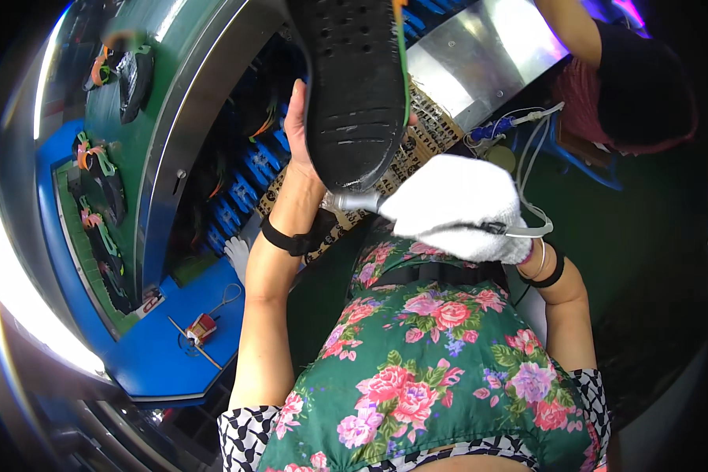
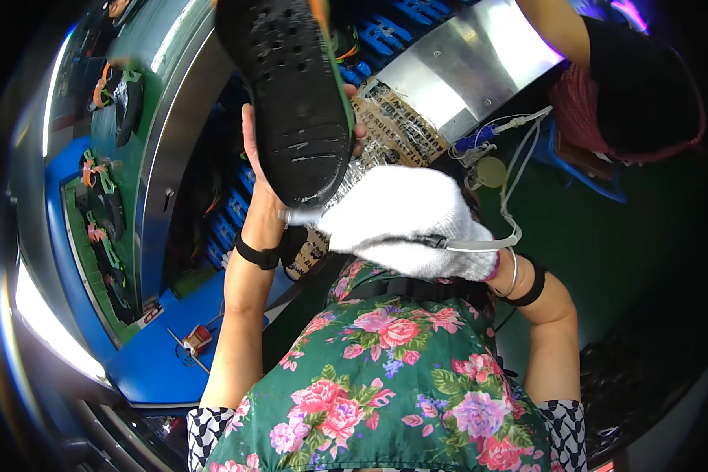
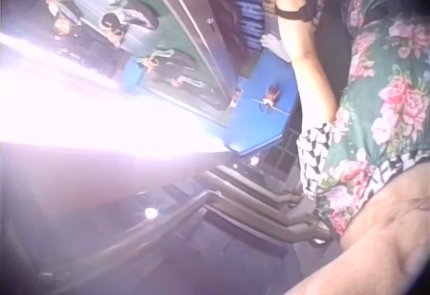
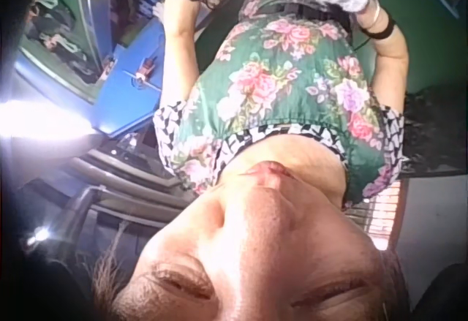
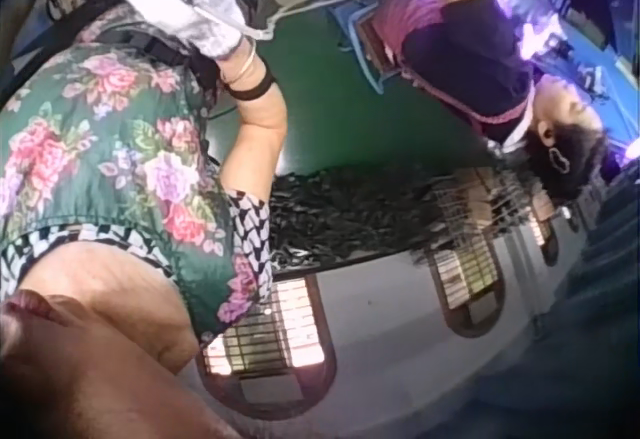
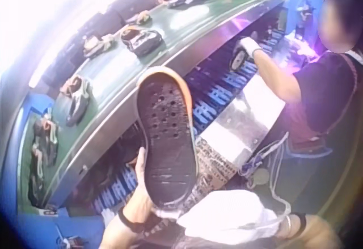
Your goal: Apply glue to the edges and bottom surfaces of shoe soles using a brush and liquid adhesive.
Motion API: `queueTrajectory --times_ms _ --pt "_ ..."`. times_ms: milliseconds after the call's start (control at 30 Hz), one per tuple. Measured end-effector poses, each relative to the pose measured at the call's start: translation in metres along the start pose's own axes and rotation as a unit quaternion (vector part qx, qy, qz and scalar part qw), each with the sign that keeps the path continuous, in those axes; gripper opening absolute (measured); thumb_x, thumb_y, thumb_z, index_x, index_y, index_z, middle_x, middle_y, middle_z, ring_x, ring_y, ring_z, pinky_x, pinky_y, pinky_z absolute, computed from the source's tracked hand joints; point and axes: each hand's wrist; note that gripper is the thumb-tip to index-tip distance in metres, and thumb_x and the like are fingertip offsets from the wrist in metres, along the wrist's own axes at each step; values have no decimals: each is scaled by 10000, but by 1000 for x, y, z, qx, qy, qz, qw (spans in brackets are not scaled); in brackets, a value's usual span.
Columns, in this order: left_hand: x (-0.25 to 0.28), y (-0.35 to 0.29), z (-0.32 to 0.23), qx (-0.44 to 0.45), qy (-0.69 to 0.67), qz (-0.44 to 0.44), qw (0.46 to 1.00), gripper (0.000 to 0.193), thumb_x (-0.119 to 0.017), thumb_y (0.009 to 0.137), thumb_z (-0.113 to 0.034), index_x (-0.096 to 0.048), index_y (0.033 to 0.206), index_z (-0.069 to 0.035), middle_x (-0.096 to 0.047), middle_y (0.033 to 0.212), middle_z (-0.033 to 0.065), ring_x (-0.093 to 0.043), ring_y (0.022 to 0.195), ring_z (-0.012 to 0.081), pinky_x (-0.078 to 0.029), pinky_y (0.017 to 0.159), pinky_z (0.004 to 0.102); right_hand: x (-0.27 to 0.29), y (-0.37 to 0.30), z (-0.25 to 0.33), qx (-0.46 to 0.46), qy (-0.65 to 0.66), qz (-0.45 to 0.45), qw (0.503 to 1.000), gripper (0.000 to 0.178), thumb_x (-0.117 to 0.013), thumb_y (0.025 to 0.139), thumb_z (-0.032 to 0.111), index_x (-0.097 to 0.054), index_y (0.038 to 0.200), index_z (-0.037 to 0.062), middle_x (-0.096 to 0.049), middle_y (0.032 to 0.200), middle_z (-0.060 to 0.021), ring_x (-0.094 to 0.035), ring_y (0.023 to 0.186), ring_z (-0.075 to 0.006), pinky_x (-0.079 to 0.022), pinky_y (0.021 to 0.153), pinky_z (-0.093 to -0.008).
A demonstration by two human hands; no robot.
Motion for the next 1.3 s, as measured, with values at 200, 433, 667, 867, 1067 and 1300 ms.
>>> queueTrajectory --times_ms 200,433,667,867,1067,1300 --pt "-4 1 -11 19 66 -110 992 860 -438 979 -669 -364 1595 -73 -410 1579 272 -541 1329 498 -475 1092 618 -15 -14 -15 95 -170 68 979 271 -669 891 102 -769 1138 59 -757 1196 -105 -727 1056 -293 -586 903 -406" --pt "-10 -4 -19 16 21 -73 997 453 -552 1033 -310 -669 1271 58 -730 1186 230 -751 1032 319 -616 944 428 -2 2 -2 48 16 34 998 214 -796 812 52 -797 1021 96 -783 1033 -79 -745 900 -267 -601 771 -363" --pt "-17 2 -25 70 24 -60 995 369 -595 1017 -228 -692 1222 63 -754 1120 215 -775 935 277 -648 861 374 -3 -18 -6 67 -179 139 972 279 -717 885 66 -756 1162 63 -764 1171 -98 -732 1050 -281 -576 952 -396" --pt "-21 -3 -23 86 42 -63 993 351 -600 1013 -215 -701 1212 55 -757 1114 211 -775 932 274 -649 857 372 14 4 1 74 -94 101 988 287 -778 816 51 -786 1096 111 -777 1073 -54 -735 949 -251 -606 791 -353" --pt "-13 3 -20 50 57 -56 996 369 -596 1011 -237 -699 1227 44 -755 1120 211 -771 951 276 -641 884 387 10 -1 -1 54 -17 125 991 286 -785 799 22 -777 1079 80 -770 1084 -97 -734 952 -277 -600 785 -361" --pt "2 20 -14 -56 44 -35 997 453 -571 1023 -329 -666 1309 8 -723 1236 200 -746 1048 303 -618 932 418 3 4 -3 13 -80 19 997 243 -815 759 9 -800 997 54 -779 1034 -113 -743 921 -286 -588 810 -370"
Point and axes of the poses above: each hand's wrist, its own y-axis towards the middle knuckle, its own x-axis out of the back of the hand, z = x × y
